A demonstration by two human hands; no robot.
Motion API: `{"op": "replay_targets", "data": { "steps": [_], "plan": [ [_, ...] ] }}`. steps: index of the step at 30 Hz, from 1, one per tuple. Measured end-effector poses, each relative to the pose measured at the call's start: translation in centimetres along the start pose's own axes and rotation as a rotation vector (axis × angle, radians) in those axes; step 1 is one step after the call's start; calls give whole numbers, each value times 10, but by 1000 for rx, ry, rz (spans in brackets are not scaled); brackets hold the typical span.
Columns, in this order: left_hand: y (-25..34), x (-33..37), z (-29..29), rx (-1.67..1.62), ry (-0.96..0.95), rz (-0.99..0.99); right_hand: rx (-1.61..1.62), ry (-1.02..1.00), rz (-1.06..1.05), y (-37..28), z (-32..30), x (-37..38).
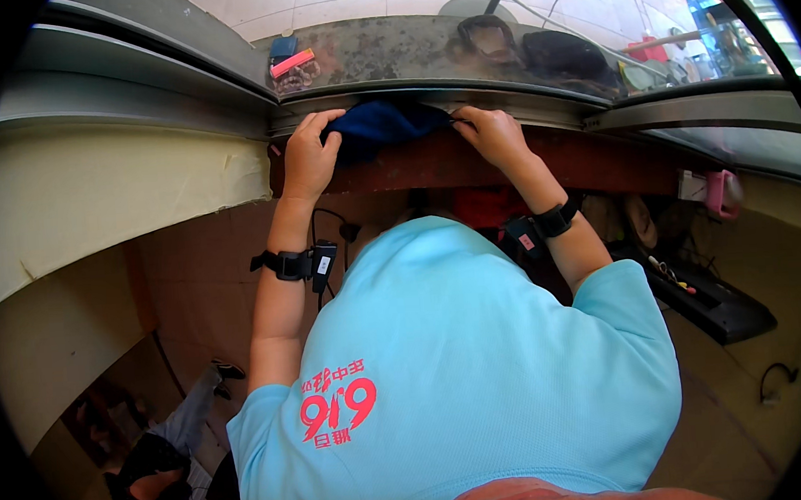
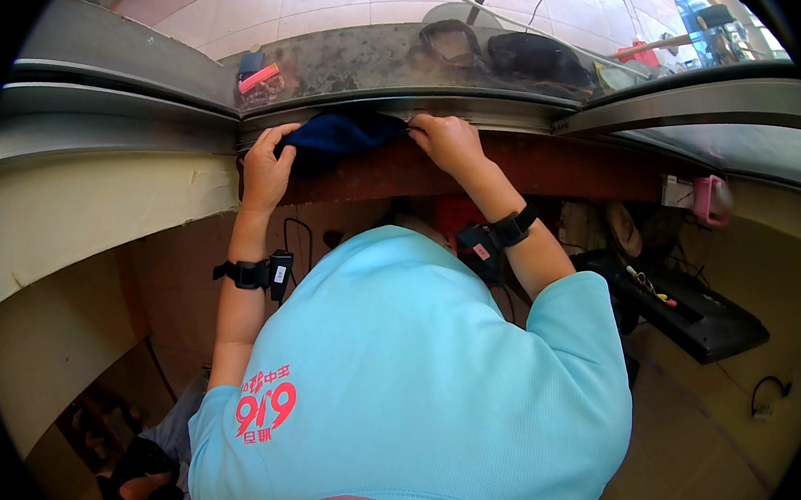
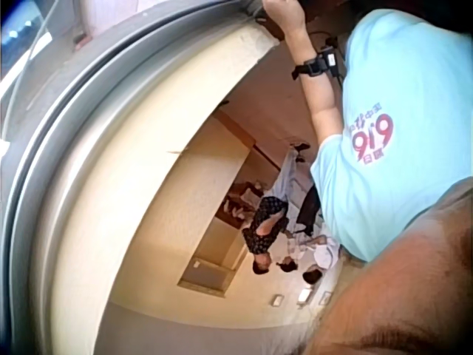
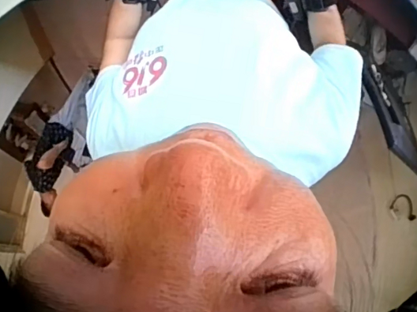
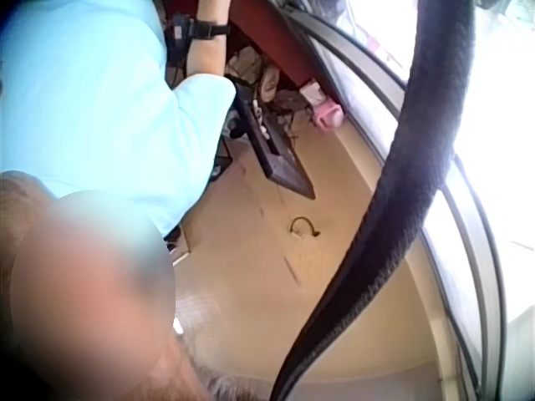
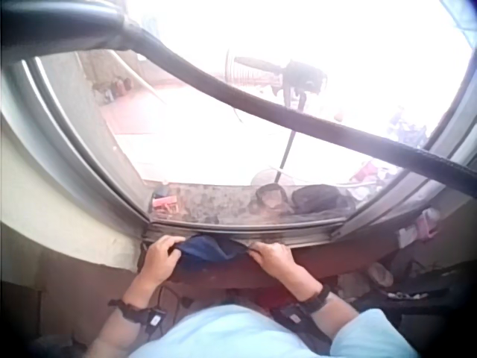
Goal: The person wipes the glass pane and the metal frame of a sliding window with a blue cloth.
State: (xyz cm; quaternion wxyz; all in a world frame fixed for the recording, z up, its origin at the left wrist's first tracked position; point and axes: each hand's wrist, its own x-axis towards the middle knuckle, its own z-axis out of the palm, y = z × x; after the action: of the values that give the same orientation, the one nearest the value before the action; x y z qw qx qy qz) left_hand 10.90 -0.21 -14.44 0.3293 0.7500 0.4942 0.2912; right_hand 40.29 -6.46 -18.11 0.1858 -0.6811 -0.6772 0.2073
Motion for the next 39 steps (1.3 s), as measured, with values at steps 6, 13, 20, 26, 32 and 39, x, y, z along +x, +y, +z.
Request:
{"op": "replay_targets", "data": {
  "steps": [6,13,20,26,32,39],
  "plan": [
    [6,-1,0,-30,18,47,80,-11,30,-11,-7,-2],
    [9,0,-2,-49,-45,16,96,-250,151,-24,-16,13],
    [14,-2,-6,-101,32,-15,398,-512,135,-20,-3,36],
    [-2,5,-13,-66,166,-24,491,-618,26,-51,31,61],
    [-13,9,-16,-84,189,-66,264,-637,1,-79,23,64],
    [12,8,-3,-26,53,-68,15,-379,72,-41,-5,29]
  ]
}}
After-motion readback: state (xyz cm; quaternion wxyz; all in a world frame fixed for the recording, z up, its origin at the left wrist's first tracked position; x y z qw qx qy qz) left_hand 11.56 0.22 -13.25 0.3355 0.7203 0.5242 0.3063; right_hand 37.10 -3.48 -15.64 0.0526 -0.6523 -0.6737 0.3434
